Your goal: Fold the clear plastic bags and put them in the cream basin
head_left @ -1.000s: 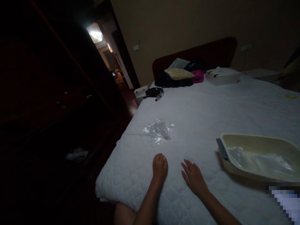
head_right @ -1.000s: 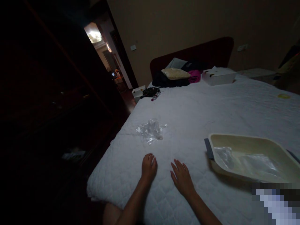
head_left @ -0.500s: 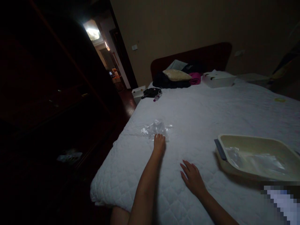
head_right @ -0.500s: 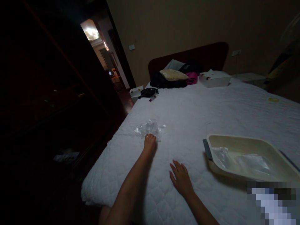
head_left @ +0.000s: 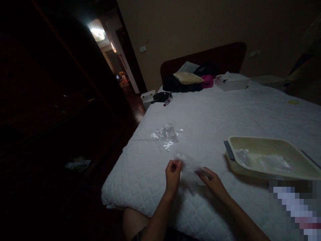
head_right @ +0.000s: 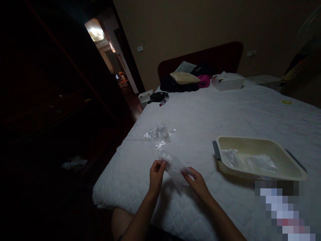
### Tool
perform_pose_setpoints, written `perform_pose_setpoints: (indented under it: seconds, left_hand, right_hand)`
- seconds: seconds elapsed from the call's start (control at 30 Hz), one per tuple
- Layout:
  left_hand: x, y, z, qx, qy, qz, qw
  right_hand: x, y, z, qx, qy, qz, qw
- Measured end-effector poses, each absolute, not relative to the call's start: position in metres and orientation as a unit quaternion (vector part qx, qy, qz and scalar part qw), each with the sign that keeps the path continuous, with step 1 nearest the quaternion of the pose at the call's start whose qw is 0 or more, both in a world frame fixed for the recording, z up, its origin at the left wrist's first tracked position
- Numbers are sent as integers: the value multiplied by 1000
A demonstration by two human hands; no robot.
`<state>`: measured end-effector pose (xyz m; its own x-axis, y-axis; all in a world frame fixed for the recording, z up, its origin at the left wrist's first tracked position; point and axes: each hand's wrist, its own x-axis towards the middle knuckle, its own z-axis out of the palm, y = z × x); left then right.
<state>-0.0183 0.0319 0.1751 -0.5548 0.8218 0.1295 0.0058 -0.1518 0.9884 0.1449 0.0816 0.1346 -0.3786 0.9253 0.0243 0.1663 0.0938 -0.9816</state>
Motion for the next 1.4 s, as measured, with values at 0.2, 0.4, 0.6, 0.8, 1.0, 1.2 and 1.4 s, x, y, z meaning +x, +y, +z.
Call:
perform_pose_setpoints:
  seconds: [0.2,0.4,0.6,0.8,1.0,1.2,1.4]
  left_hand:
    - [-9,11,157,267,521,671,456]
    - [-13,3,152,348,596,604,399]
    - [-11,-2,147,418,612,558,374]
    - [-7,-6,148,439,589,523,432]
    - [-10,-11,157,450,596,498,442]
    - [-13,-17,152,442,589,482,474]
    - [-19,-26,138,464,571,366,570]
  right_hand:
    - [169,70,150,-452,-559,579,385]
    - [186,64,165,-373,-593,641,313]
    - [184,54,163,-317,-414,819,241]
    - [178,43,148,-337,-420,810,234]
    - [188,49,148,-405,-415,776,250]
    - [205,66,150,-458,-513,640,343]
    - [221,89,178,-409,-636,554,347]
